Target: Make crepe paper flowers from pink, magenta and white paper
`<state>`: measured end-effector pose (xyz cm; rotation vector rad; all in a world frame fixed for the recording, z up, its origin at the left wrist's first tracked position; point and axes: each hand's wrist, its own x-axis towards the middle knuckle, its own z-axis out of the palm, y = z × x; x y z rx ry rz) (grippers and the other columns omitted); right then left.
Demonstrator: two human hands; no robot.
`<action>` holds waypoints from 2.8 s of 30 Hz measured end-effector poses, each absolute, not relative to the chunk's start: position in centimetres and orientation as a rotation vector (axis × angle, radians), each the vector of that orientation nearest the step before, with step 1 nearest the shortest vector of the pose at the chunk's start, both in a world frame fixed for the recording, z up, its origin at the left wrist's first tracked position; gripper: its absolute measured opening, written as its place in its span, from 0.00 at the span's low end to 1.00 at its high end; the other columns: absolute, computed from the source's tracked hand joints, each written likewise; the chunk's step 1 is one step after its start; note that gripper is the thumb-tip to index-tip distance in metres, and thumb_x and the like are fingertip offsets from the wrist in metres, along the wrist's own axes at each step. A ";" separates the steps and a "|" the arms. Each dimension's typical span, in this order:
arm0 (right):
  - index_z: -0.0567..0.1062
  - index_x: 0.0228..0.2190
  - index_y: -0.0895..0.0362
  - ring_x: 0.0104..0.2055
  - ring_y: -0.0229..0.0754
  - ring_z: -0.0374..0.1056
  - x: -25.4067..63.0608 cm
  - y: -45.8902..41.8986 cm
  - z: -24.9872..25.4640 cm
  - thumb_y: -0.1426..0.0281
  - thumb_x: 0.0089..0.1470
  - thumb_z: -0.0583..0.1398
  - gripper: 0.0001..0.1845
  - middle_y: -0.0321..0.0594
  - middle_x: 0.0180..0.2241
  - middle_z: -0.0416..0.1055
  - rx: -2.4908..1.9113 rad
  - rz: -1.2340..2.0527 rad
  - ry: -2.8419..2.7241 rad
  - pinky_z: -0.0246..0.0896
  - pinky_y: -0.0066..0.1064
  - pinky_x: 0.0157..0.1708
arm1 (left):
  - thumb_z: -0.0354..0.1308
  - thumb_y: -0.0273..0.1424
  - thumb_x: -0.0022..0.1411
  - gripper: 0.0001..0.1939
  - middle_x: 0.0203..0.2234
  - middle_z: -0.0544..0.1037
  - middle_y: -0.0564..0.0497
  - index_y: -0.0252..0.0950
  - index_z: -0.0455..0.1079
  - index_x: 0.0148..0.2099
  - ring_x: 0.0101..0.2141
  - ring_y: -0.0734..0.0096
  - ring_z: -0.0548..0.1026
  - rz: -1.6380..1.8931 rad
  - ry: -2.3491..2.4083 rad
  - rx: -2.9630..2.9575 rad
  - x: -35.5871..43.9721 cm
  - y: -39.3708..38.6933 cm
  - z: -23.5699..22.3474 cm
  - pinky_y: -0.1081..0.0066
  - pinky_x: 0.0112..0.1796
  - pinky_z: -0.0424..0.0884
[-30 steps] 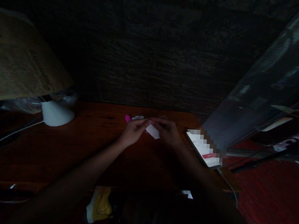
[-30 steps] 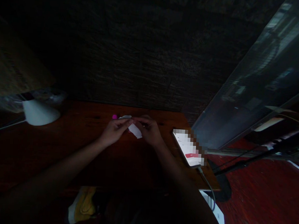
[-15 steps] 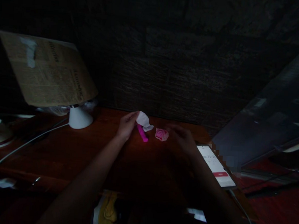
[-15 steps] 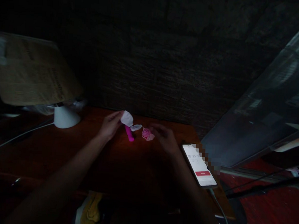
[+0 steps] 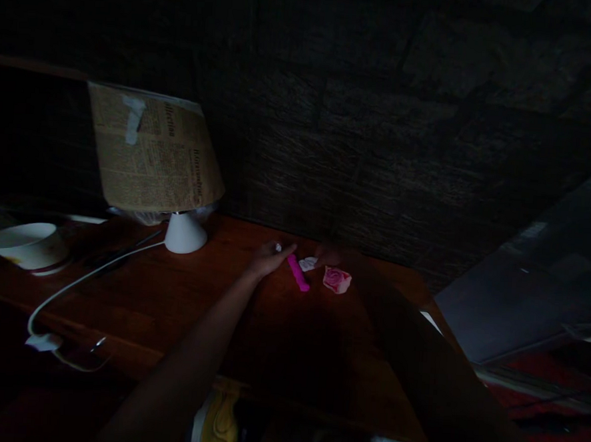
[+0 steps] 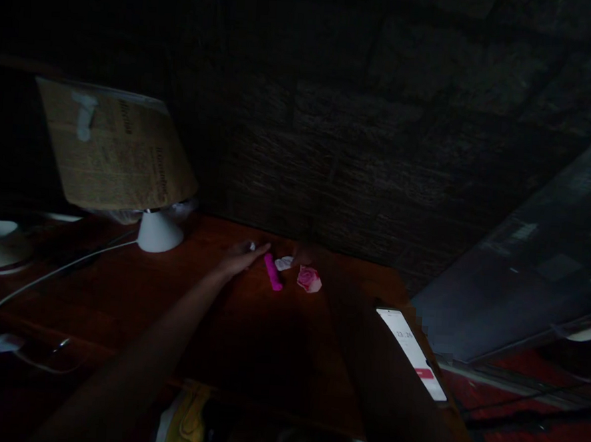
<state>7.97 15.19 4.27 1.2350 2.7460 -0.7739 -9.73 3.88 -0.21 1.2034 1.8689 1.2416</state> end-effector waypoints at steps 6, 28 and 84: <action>0.80 0.33 0.59 0.26 0.36 0.67 9.2 13.8 5.4 0.67 0.45 0.64 0.12 0.36 0.26 0.75 1.238 -1.148 2.803 0.58 0.25 0.25 | 0.65 0.44 0.52 0.21 0.39 0.80 0.47 0.37 0.76 0.45 0.40 0.63 0.76 1.243 1.729 1.404 -9.4 4.1 -0.5 0.69 0.40 0.69; 0.81 0.31 0.58 0.23 0.35 0.65 12.7 6.8 3.4 0.58 0.38 0.71 0.19 0.35 0.24 0.75 1.425 -2.424 2.836 0.60 0.28 0.24 | 0.65 0.41 0.53 0.15 0.22 0.69 0.55 0.33 0.73 0.32 0.24 0.75 0.65 1.212 1.103 1.685 -7.0 3.1 1.0 0.74 0.28 0.60; 0.78 0.36 0.57 0.27 0.43 0.73 11.0 4.7 0.9 0.54 0.48 0.65 0.20 0.39 0.26 0.77 2.213 -2.059 3.181 0.67 0.32 0.28 | 0.65 0.37 0.58 0.30 0.45 0.81 0.44 0.35 0.68 0.61 0.42 0.62 0.80 1.408 0.908 1.595 -3.6 2.7 -0.9 0.64 0.45 0.75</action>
